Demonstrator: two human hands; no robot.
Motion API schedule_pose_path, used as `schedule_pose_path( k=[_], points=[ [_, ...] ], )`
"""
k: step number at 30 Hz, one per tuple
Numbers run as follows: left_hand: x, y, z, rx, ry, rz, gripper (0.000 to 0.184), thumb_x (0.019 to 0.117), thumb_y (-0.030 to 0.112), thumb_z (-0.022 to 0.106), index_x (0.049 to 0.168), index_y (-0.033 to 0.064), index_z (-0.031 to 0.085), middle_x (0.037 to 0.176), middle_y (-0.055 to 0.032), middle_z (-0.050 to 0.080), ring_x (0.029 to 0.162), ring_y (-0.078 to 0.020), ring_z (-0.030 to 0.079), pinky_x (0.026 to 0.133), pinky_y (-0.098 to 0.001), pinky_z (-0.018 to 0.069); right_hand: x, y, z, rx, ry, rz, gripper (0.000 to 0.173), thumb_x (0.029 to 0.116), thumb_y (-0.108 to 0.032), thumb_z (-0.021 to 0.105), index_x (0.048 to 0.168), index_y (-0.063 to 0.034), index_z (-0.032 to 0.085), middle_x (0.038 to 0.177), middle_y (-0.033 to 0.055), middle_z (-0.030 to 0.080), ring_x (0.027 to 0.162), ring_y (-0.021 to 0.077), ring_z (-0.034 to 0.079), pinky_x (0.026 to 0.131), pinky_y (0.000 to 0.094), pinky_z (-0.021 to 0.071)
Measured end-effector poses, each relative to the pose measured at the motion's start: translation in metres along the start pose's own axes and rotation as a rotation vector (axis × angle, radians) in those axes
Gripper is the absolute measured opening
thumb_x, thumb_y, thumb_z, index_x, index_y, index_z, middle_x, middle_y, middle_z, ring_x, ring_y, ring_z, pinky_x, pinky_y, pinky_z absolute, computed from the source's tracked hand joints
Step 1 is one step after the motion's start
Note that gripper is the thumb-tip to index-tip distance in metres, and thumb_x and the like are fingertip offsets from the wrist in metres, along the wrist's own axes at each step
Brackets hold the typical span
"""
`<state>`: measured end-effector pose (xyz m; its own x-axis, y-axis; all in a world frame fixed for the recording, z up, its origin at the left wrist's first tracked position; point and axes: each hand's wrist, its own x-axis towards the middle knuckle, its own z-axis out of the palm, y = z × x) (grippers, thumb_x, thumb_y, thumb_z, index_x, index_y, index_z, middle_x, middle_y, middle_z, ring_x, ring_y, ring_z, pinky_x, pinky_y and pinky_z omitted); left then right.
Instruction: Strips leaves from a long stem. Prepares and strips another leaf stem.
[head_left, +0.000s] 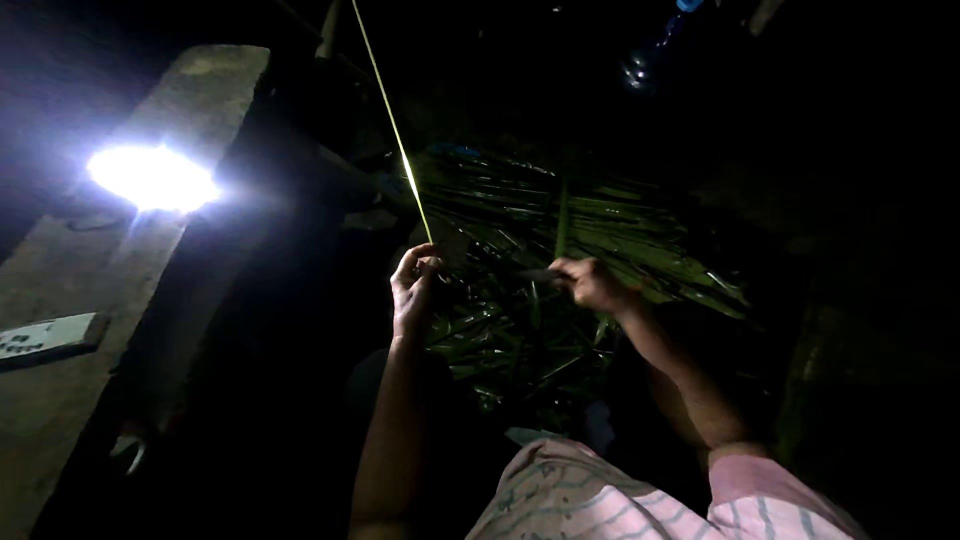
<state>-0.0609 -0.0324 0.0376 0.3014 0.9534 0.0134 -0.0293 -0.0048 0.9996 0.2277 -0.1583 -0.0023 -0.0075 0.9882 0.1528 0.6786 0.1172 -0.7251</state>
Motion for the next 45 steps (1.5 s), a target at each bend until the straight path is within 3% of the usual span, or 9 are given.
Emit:
schedule_pose_path(
  k=[3, 5, 9, 12, 15, 19, 24, 32, 45],
  points=[
    [-0.001, -0.006, 0.008, -0.024, 0.02, 0.012, 0.029, 0.1062, 0.012, 0.052, 0.133, 0.0109, 0.062, 0.085, -0.0014, 0.064, 0.06, -0.0072, 0.057, 0.053, -0.0236, 0.0518, 0.009, -0.017, 0.063, 0.029, -0.437, 0.094, 0.043, 0.1055, -0.016, 0.053, 0.147, -0.0054, 0.053, 0.113, 0.0193, 0.072, 0.106, 0.0347, 0.069, 0.101, 0.0541, 0.0501],
    [-0.003, -0.01, 0.009, -0.001, -0.007, -0.02, 0.03, 0.106, 0.014, 0.05, 0.134, 0.0123, 0.06, 0.086, -0.0017, 0.063, 0.062, -0.0077, 0.056, 0.055, -0.0242, 0.0505, 0.015, -0.019, 0.085, 0.13, -0.57, 0.163, 0.059, 0.1056, -0.015, 0.051, 0.161, -0.0113, 0.032, 0.111, 0.0189, 0.07, 0.097, 0.0299, 0.069, 0.095, 0.0482, 0.0529],
    [-0.011, -0.015, 0.016, -0.008, -0.07, -0.153, 0.028, 0.1051, 0.015, 0.05, 0.126, 0.0062, 0.065, 0.087, -0.0037, 0.067, 0.063, -0.0082, 0.058, 0.057, -0.0254, 0.0516, 0.024, -0.019, 0.074, 0.417, -0.263, 0.158, 0.037, 0.108, -0.018, 0.048, 0.142, -0.0036, 0.052, 0.106, 0.0155, 0.068, 0.086, 0.0175, 0.065, 0.083, 0.0358, 0.0556],
    [-0.014, -0.022, 0.028, -0.018, -0.16, -0.217, 0.029, 0.104, 0.011, 0.05, 0.127, 0.0045, 0.067, 0.092, -0.0049, 0.068, 0.068, -0.0088, 0.059, 0.062, -0.026, 0.0514, 0.025, -0.021, 0.054, 0.62, -0.054, 0.111, 0.032, 0.1056, -0.01, 0.048, 0.136, -0.0009, 0.053, 0.088, 0.0067, 0.064, 0.064, 0.0079, 0.055, 0.057, 0.0239, 0.0481],
    [-0.017, -0.024, 0.042, 0.004, -0.245, -0.232, 0.023, 0.102, 0.008, 0.058, 0.12, 0.0023, 0.072, 0.095, -0.0074, 0.073, 0.074, -0.0115, 0.065, 0.068, -0.0289, 0.056, 0.015, -0.034, 0.04, 0.806, -0.118, 0.184, 0.036, 0.1047, -0.013, 0.051, 0.14, -0.008, 0.052, 0.077, 0.0033, 0.063, 0.055, 0.0062, 0.051, 0.049, 0.02, 0.0424],
    [-0.02, -0.028, 0.053, -0.051, -0.24, -0.231, 0.008, 0.0947, 0.002, 0.066, 0.089, -0.0009, 0.072, 0.073, -0.0058, 0.069, 0.063, -0.0109, 0.063, 0.061, -0.0282, 0.0551, 0.009, -0.039, 0.038, 0.838, -0.239, 0.256, 0.038, 0.1068, -0.013, 0.048, 0.145, -0.0137, 0.05, 0.079, 0.0037, 0.063, 0.053, 0.0053, 0.048, 0.047, 0.019, 0.0388],
    [-0.017, -0.035, 0.055, -0.062, -0.276, -0.323, 0.015, 0.0929, -0.002, 0.063, 0.078, 0.0006, 0.067, 0.069, -0.0045, 0.066, 0.062, -0.0111, 0.062, 0.061, -0.029, 0.0549, 0.007, -0.034, 0.04, 0.885, -0.288, 0.284, 0.038, 0.1066, -0.009, 0.045, 0.144, -0.0134, 0.047, 0.077, 0.0033, 0.061, 0.053, 0.0046, 0.045, 0.047, 0.0183, 0.034],
    [-0.02, -0.026, 0.055, -0.161, -0.412, -0.454, 0.015, 0.0994, -0.001, 0.058, 0.102, -0.0059, 0.071, 0.08, -0.0091, 0.071, 0.064, -0.0109, 0.066, 0.06, -0.0241, 0.0567, 0.01, -0.036, 0.028, 0.884, -0.13, 0.352, 0.031, 0.1065, -0.008, 0.048, 0.137, -0.005, 0.056, 0.076, 0.0011, 0.063, 0.048, 0.0009, 0.04, 0.043, 0.0161, 0.0324],
    [-0.013, 0.007, 0.014, 0.133, -0.594, -0.524, 0.016, 0.0996, 0.003, 0.059, 0.101, -0.0005, 0.074, 0.077, -0.0029, 0.07, 0.058, -0.0059, 0.061, 0.053, -0.0197, 0.0521, 0.0, -0.016, -0.019, 0.989, 0.275, 0.302, 0.032, 0.1075, -0.01, 0.044, 0.137, -0.0125, 0.055, 0.074, 0.0029, 0.061, 0.04, 0.0016, 0.036, 0.036, 0.0154, 0.0315]
  ],
)
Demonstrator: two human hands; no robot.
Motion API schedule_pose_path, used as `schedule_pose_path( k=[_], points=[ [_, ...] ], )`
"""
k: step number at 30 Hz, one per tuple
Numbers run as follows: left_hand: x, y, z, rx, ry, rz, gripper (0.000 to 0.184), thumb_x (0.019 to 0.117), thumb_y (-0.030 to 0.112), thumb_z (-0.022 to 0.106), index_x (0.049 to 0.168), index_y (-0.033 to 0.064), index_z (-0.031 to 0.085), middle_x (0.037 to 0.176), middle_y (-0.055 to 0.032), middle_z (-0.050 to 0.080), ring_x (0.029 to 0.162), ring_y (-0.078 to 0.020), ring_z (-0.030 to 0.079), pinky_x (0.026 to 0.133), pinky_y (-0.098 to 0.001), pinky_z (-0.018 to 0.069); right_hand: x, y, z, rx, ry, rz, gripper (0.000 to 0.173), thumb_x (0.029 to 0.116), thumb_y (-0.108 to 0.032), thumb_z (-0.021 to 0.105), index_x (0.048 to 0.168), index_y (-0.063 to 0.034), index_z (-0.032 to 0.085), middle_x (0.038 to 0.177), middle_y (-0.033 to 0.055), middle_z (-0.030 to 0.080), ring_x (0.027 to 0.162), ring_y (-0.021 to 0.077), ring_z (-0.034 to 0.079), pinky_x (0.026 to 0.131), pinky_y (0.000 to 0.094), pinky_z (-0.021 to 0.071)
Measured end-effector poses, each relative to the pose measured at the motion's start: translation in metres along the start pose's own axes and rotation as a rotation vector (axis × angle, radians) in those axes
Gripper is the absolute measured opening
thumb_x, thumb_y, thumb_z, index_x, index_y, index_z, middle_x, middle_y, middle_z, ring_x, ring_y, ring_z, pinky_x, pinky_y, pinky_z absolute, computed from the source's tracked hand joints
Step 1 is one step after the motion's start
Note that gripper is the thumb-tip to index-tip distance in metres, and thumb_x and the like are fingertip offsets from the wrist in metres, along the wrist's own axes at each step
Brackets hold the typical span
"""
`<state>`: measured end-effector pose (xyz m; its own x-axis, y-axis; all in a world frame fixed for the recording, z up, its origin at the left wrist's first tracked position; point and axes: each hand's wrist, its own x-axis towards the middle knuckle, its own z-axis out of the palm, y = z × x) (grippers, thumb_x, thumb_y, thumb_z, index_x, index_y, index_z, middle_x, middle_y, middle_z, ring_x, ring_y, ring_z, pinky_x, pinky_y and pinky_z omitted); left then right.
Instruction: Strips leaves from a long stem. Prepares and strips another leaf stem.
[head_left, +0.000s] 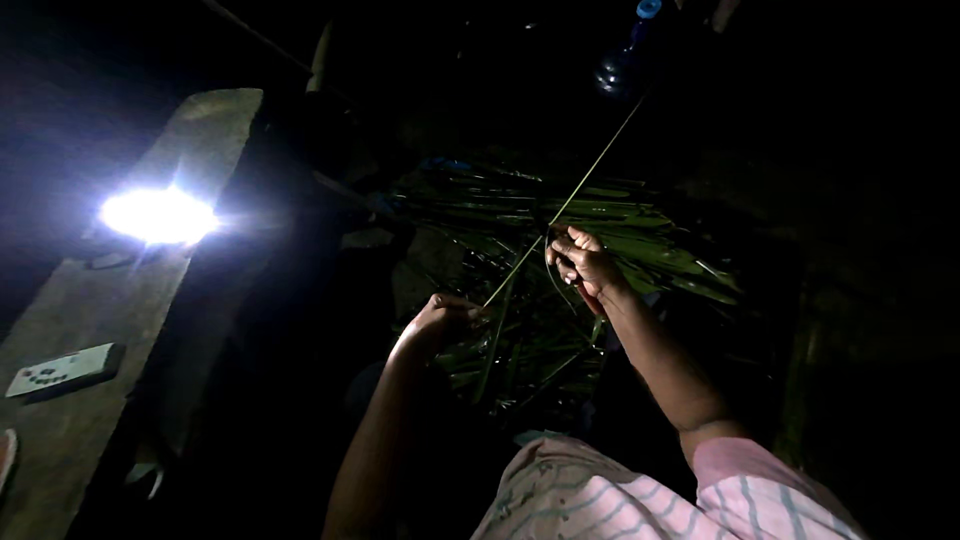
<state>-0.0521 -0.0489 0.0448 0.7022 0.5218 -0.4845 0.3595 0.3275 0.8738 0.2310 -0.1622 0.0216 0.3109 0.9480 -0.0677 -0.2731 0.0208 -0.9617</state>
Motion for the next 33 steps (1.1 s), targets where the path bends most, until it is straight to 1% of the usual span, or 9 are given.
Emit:
schedule_pose_path(
  k=[4, 8, 12, 18, 21, 25, 27, 30, 33],
  points=[
    [-0.009, 0.005, -0.014, 0.08, 0.005, 0.056, 0.017, 0.0997, 0.004, 0.058, 0.1, -0.0001, 0.074, 0.075, -0.0017, 0.069, 0.056, -0.0051, 0.059, 0.052, -0.0192, 0.0511, -0.007, -0.01, -0.009, 0.003, 0.03, -0.032, 0.031, 0.1081, -0.014, 0.044, 0.136, -0.0177, 0.056, 0.071, 0.0033, 0.06, 0.038, 0.0017, 0.033, 0.035, 0.0155, 0.0301],
    [-0.008, 0.01, -0.009, 0.162, 0.033, 0.08, 0.013, 0.0975, 0.004, 0.062, 0.096, 0.0013, 0.074, 0.071, 0.0003, 0.067, 0.055, -0.0042, 0.058, 0.051, -0.0186, 0.0499, -0.004, -0.005, 0.004, 0.015, 0.013, -0.014, 0.031, 0.1074, -0.01, 0.045, 0.136, -0.0133, 0.056, 0.072, 0.0036, 0.061, 0.039, 0.0024, 0.036, 0.036, 0.0158, 0.0313],
    [-0.019, 0.016, -0.018, 0.215, 0.044, 0.08, 0.014, 0.0985, 0.004, 0.06, 0.098, 0.0017, 0.074, 0.075, 0.0, 0.069, 0.058, -0.0044, 0.059, 0.054, -0.0198, 0.0509, 0.004, -0.01, -0.001, 0.098, 0.083, -0.044, 0.029, 0.1076, -0.009, 0.042, 0.134, -0.0095, 0.055, 0.074, 0.0026, 0.06, 0.041, 0.0023, 0.037, 0.036, 0.0159, 0.0331],
    [-0.057, 0.017, -0.059, 0.306, 0.074, 0.095, 0.015, 0.0943, 0.007, 0.061, 0.094, 0.006, 0.076, 0.075, 0.0031, 0.07, 0.059, -0.0025, 0.059, 0.055, -0.0195, 0.0506, 0.009, -0.021, -0.022, 0.216, 0.235, -0.06, 0.032, 0.1072, -0.008, 0.041, 0.138, -0.01, 0.051, 0.079, 0.0015, 0.062, 0.041, 0.0011, 0.04, 0.037, 0.0151, 0.0355],
    [-0.087, 0.012, -0.082, 0.281, 0.122, 0.104, 0.015, 0.0916, 0.007, 0.061, 0.09, 0.0058, 0.076, 0.071, 0.0015, 0.069, 0.054, -0.0027, 0.057, 0.049, -0.0193, 0.0487, 0.011, -0.027, -0.033, 0.27, 0.264, -0.121, 0.032, 0.1058, -0.004, 0.039, 0.135, -0.0088, 0.051, 0.076, 0.0008, 0.061, 0.041, 0.0012, 0.041, 0.036, 0.015, 0.0359],
    [-0.135, -0.002, -0.135, 0.376, 0.153, 0.067, 0.018, 0.0887, 0.007, 0.059, 0.091, 0.0091, 0.077, 0.076, 0.0047, 0.072, 0.061, -0.001, 0.063, 0.057, -0.0182, 0.053, 0.007, -0.035, -0.052, 0.261, 0.269, -0.181, 0.032, 0.1052, -0.004, 0.041, 0.135, -0.0108, 0.05, 0.076, -0.0006, 0.058, 0.041, 0.0014, 0.039, 0.036, 0.0149, 0.0357],
    [-0.162, -0.008, -0.15, 0.387, 0.219, 0.023, 0.02, 0.0906, 0.003, 0.057, 0.093, 0.0094, 0.076, 0.079, 0.0073, 0.073, 0.066, 0.0014, 0.065, 0.062, -0.0165, 0.054, 0.003, -0.037, -0.062, 0.255, 0.269, -0.21, 0.026, 0.1069, -0.007, 0.039, 0.129, -0.0156, 0.049, 0.075, -0.0045, 0.056, 0.039, -0.0016, 0.037, 0.035, 0.0118, 0.0341],
    [-0.186, -0.018, -0.153, 0.383, 0.408, 0.043, 0.018, 0.0886, 0.003, 0.058, 0.094, 0.0064, 0.075, 0.079, 0.0061, 0.074, 0.067, 0.0009, 0.066, 0.062, -0.0168, 0.0559, 0.007, -0.037, -0.08, 0.32, 0.281, -0.257, 0.034, 0.1056, -0.003, 0.038, 0.135, -0.0148, 0.049, 0.076, -0.0025, 0.059, 0.041, 0.0002, 0.04, 0.036, 0.0136, 0.0361],
    [-0.17, -0.021, -0.14, 0.459, 0.462, 0.203, 0.016, 0.0952, 0.008, 0.061, 0.106, 0.0044, 0.073, 0.092, 0.005, 0.073, 0.08, 0.0009, 0.066, 0.074, -0.0182, 0.056, 0.002, -0.037, -0.057, 0.172, 0.285, -0.182, 0.04, 0.107, -0.008, 0.036, 0.147, -0.0133, 0.041, 0.078, -0.0018, 0.059, 0.042, 0.0015, 0.04, 0.037, 0.0154, 0.0364]
  ],
)
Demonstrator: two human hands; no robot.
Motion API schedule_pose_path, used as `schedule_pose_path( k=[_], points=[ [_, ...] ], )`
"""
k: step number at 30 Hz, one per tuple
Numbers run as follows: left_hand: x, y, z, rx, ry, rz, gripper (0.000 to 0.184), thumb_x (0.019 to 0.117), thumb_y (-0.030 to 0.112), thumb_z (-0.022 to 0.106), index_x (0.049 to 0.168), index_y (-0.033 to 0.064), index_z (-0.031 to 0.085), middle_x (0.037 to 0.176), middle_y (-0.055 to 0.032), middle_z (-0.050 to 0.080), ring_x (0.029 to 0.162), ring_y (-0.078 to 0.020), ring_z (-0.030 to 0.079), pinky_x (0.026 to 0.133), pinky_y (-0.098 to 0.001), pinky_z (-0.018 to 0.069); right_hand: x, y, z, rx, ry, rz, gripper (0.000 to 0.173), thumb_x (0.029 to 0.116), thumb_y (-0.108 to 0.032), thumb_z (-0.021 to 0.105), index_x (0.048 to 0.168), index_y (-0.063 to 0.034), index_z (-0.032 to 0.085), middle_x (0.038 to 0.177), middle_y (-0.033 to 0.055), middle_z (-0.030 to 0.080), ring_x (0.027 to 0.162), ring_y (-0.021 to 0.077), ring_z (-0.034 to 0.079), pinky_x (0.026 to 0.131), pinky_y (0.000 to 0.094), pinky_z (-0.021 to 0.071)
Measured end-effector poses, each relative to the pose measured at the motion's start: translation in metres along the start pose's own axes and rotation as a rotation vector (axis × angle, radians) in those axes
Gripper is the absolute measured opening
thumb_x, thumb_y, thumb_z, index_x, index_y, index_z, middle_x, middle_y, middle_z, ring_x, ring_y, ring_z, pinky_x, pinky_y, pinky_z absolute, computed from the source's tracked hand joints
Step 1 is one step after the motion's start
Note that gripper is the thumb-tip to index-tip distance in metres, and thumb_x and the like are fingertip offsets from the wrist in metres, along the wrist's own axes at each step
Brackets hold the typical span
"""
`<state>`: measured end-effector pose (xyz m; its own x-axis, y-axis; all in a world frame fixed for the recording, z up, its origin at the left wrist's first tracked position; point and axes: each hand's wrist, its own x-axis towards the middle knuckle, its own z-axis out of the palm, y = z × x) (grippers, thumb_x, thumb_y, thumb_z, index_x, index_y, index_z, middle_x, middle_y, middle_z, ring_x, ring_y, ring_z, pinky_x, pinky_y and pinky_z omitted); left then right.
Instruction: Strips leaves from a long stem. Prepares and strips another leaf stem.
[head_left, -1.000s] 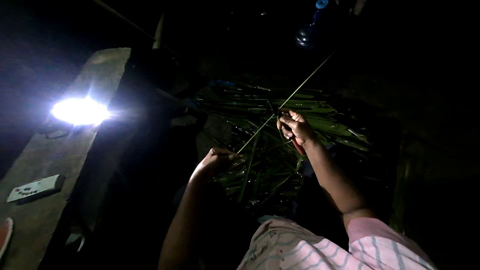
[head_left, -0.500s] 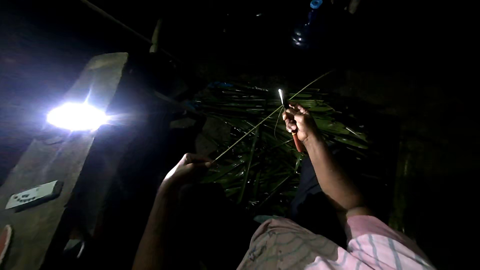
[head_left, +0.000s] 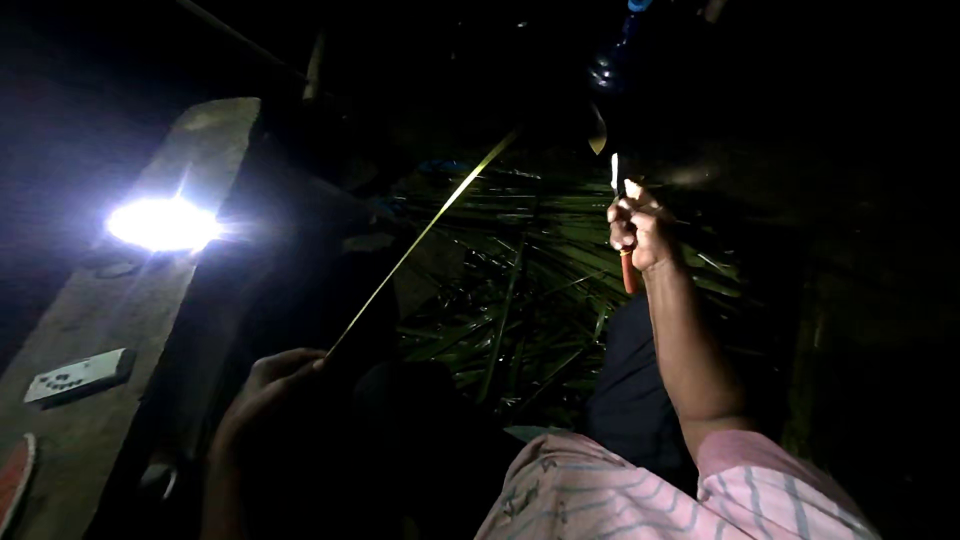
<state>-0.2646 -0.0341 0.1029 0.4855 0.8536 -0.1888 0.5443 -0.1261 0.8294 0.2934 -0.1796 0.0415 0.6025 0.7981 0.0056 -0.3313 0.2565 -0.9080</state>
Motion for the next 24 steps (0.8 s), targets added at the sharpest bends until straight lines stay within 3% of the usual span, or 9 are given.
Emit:
schedule_pose_path(
  k=[3, 5, 7, 9, 12, 17, 21, 24],
  points=[
    [0.033, 0.019, 0.059, 0.041, 0.166, 0.17, 0.015, 0.0977, 0.012, 0.066, 0.105, 0.0008, 0.073, 0.093, -0.0025, 0.073, 0.081, -0.0038, 0.067, 0.077, -0.0239, 0.058, -0.033, 0.025, 0.047, -0.206, -0.18, 0.137, 0.043, 0.1059, -0.02, 0.044, 0.149, -0.0191, 0.044, 0.076, 0.0009, 0.062, 0.043, 0.0046, 0.042, 0.039, 0.0192, 0.038],
    [0.049, 0.047, 0.109, 0.071, 0.276, 0.24, 0.014, 0.0965, 0.011, 0.068, 0.104, 0.0, 0.073, 0.092, -0.0051, 0.073, 0.079, -0.0049, 0.068, 0.077, -0.0262, 0.0583, -0.051, 0.046, 0.077, -0.237, -0.373, 0.193, 0.044, 0.1048, -0.014, 0.046, 0.149, -0.0141, 0.045, 0.08, 0.0052, 0.065, 0.047, 0.0072, 0.048, 0.042, 0.0218, 0.0419],
    [0.066, 0.061, 0.156, 0.078, 0.339, 0.33, 0.014, 0.0949, 0.011, 0.07, 0.105, 0.0021, 0.075, 0.093, -0.0064, 0.075, 0.079, -0.009, 0.071, 0.076, -0.0309, 0.0607, -0.067, 0.054, 0.099, -0.252, -0.503, 0.217, 0.041, 0.1058, -0.011, 0.049, 0.147, -0.0115, 0.048, 0.082, 0.0044, 0.066, 0.052, 0.0051, 0.048, 0.047, 0.0199, 0.0403],
    [0.075, 0.073, 0.196, 0.108, 0.392, 0.417, 0.016, 0.0936, 0.011, 0.071, 0.106, 0.0026, 0.076, 0.097, -0.0098, 0.075, 0.084, -0.0168, 0.072, 0.08, -0.0398, 0.0599, -0.079, 0.056, 0.113, -0.271, -0.542, 0.235, 0.042, 0.1063, -0.014, 0.051, 0.148, -0.0129, 0.051, 0.085, 0.0028, 0.065, 0.055, 0.0046, 0.049, 0.049, 0.0193, 0.0407],
    [0.083, 0.081, 0.239, 0.174, 0.499, 0.532, 0.015, 0.0892, 0.009, 0.072, 0.101, 0.0028, 0.078, 0.092, -0.012, 0.075, 0.079, -0.0225, 0.073, 0.074, -0.0458, 0.0599, -0.082, 0.06, 0.115, -0.233, -0.547, 0.256, 0.043, 0.1064, -0.018, 0.05, 0.149, -0.0117, 0.049, 0.082, 0.0019, 0.062, 0.054, 0.0039, 0.046, 0.049, 0.0186, 0.0394],
    [0.086, 0.082, 0.257, 0.316, 0.599, 0.634, 0.013, 0.0872, 0.01, 0.072, 0.096, 0.0059, 0.08, 0.083, -0.0103, 0.073, 0.07, -0.0221, 0.071, 0.064, -0.0409, 0.058, -0.078, 0.069, 0.106, -0.128, -0.492, 0.27, 0.033, 0.1061, -0.016, 0.051, 0.138, -0.008, 0.056, 0.076, 0.0, 0.062, 0.051, 0.0019, 0.044, 0.048, 0.0171, 0.0367],
    [0.083, 0.083, 0.252, 0.422, 0.62, 0.665, 0.013, 0.0887, 0.01, 0.071, 0.097, 0.0114, 0.081, 0.087, -0.0089, 0.075, 0.075, -0.0224, 0.073, 0.066, -0.0399, 0.0596, -0.077, 0.065, 0.106, -0.152, -0.437, 0.267, 0.032, 0.1052, -0.014, 0.053, 0.136, -0.0069, 0.057, 0.077, 0.0006, 0.062, 0.051, 0.0018, 0.044, 0.047, 0.0174, 0.0373],
    [0.08, 0.082, 0.245, 0.476, 0.635, 0.677, 0.012, 0.0906, 0.011, 0.07, 0.096, 0.0103, 0.081, 0.086, -0.0095, 0.075, 0.076, -0.0232, 0.073, 0.066, -0.0391, 0.0596, -0.074, 0.065, 0.105, -0.16, -0.39, 0.225, 0.027, 0.1064, -0.012, 0.051, 0.132, -0.0067, 0.058, 0.081, -0.0007, 0.063, 0.057, 0.0012, 0.048, 0.05, 0.0164, 0.0391]
  ],
)
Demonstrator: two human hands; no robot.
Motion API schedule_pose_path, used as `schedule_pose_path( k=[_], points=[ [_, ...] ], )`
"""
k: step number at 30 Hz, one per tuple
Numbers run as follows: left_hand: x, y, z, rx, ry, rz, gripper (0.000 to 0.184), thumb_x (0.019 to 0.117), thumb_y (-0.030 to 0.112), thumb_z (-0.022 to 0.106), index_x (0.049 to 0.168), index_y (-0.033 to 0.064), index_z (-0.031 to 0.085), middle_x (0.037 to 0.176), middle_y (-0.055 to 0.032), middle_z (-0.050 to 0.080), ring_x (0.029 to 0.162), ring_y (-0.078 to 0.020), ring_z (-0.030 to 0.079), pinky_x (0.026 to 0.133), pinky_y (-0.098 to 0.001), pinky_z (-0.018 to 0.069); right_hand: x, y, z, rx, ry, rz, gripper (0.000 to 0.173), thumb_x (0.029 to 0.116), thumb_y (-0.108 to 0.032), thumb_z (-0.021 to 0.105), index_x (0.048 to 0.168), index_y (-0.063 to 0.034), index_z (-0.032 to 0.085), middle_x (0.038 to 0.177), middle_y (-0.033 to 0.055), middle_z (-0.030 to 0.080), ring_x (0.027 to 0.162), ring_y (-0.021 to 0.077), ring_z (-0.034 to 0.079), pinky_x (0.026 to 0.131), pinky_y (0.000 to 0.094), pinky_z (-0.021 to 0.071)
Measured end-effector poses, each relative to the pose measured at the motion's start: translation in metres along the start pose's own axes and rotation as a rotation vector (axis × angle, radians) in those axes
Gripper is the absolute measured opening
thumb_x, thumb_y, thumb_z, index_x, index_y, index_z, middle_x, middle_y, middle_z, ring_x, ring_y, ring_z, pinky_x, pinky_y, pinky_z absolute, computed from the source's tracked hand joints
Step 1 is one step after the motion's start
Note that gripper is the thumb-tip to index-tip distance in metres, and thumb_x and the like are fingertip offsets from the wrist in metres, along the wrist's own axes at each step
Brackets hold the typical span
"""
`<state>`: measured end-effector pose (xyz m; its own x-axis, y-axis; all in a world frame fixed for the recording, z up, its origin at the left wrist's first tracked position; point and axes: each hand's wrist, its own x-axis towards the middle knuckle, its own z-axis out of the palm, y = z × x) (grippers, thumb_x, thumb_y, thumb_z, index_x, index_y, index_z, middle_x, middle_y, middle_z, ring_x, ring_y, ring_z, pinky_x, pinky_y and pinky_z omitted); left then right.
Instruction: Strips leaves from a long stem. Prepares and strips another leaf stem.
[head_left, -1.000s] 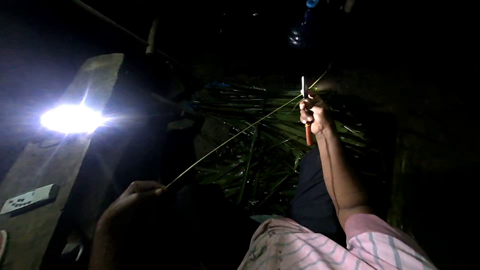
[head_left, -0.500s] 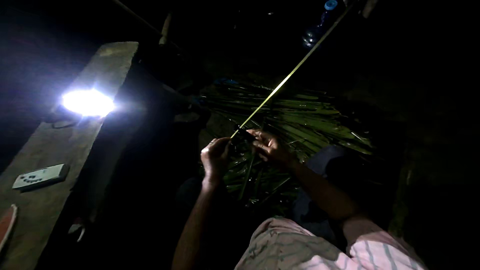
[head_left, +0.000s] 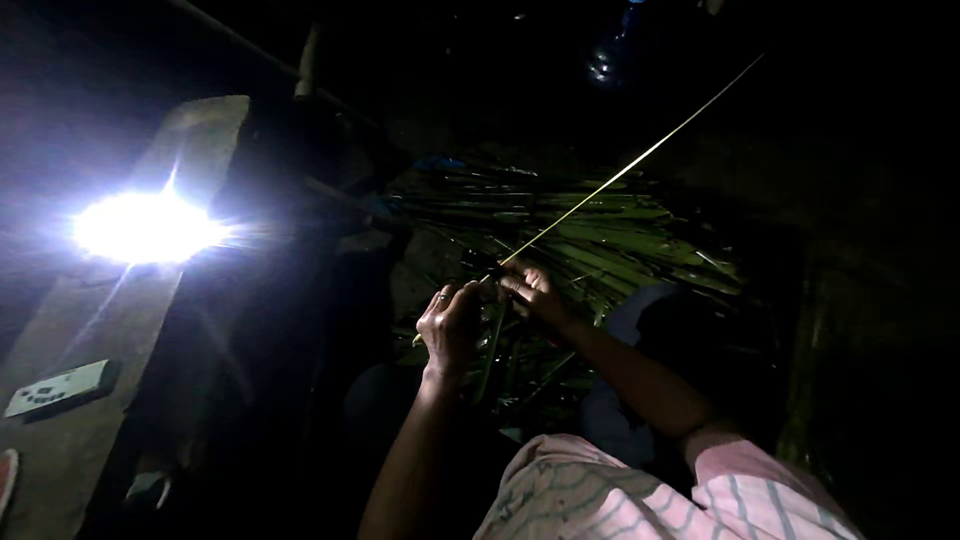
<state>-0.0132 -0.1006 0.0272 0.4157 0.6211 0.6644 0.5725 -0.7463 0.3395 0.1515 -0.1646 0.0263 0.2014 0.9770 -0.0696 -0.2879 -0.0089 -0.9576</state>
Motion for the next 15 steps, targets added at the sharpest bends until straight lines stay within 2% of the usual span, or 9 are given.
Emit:
schedule_pose_path(
  k=[3, 6, 9, 12, 15],
  points=[
    [-0.004, -0.008, -0.005, -0.01, 0.003, 0.003, 0.012, 0.092, 0.013, 0.07, 0.095, 0.0091, 0.08, 0.086, -0.0094, 0.075, 0.076, -0.0222, 0.073, 0.067, -0.038, 0.0597, 0.008, 0.001, -0.008, 0.067, 0.018, -0.074, 0.024, 0.1057, -0.007, 0.049, 0.127, -0.0046, 0.059, 0.075, 0.0003, 0.063, 0.051, 0.0002, 0.045, 0.045, 0.0144, 0.0356],
    [-0.009, -0.017, -0.013, -0.018, 0.004, 0.015, 0.011, 0.0911, 0.015, 0.071, 0.095, 0.0103, 0.081, 0.09, -0.0092, 0.077, 0.081, -0.0213, 0.075, 0.07, -0.0365, 0.0607, 0.011, -0.002, -0.017, 0.112, 0.033, -0.064, 0.023, 0.1073, -0.008, 0.045, 0.126, -0.0072, 0.058, 0.073, 0.0029, 0.062, 0.044, 0.0018, 0.042, 0.041, 0.0153, 0.0378],
    [-0.014, -0.035, -0.027, 0.001, 0.012, 0.021, 0.011, 0.0917, 0.013, 0.071, 0.095, 0.011, 0.081, 0.091, -0.0096, 0.077, 0.082, -0.0225, 0.075, 0.071, -0.0373, 0.0608, 0.011, -0.011, -0.026, 0.122, 0.124, -0.062, 0.023, 0.1079, -0.011, 0.045, 0.125, -0.0086, 0.06, 0.075, 0.0024, 0.061, 0.043, 0.0027, 0.041, 0.04, 0.0162, 0.0379],
    [-0.02, -0.056, -0.047, 0.075, 0.004, 0.013, 0.014, 0.0952, 0.016, 0.068, 0.099, 0.0116, 0.081, 0.094, -0.0102, 0.077, 0.086, -0.0239, 0.075, 0.074, -0.0385, 0.0608, 0.015, -0.02, -0.041, 0.152, 0.228, -0.083, 0.026, 0.1087, -0.012, 0.043, 0.129, -0.0085, 0.059, 0.076, 0.0023, 0.061, 0.04, 0.0021, 0.039, 0.037, 0.0155, 0.0361],
    [-0.024, -0.068, -0.06, 0.111, 0.022, 0.014, 0.014, 0.0948, 0.016, 0.069, 0.099, 0.0091, 0.08, 0.095, -0.0119, 0.076, 0.088, -0.025, 0.074, 0.076, -0.038, 0.0603, 0.015, -0.024, -0.048, 0.18, 0.267, -0.103, 0.025, 0.1084, -0.013, 0.041, 0.126, -0.0129, 0.058, 0.074, 0.0028, 0.06, 0.037, 0.0023, 0.036, 0.035, 0.0159, 0.0343]
  ],
)
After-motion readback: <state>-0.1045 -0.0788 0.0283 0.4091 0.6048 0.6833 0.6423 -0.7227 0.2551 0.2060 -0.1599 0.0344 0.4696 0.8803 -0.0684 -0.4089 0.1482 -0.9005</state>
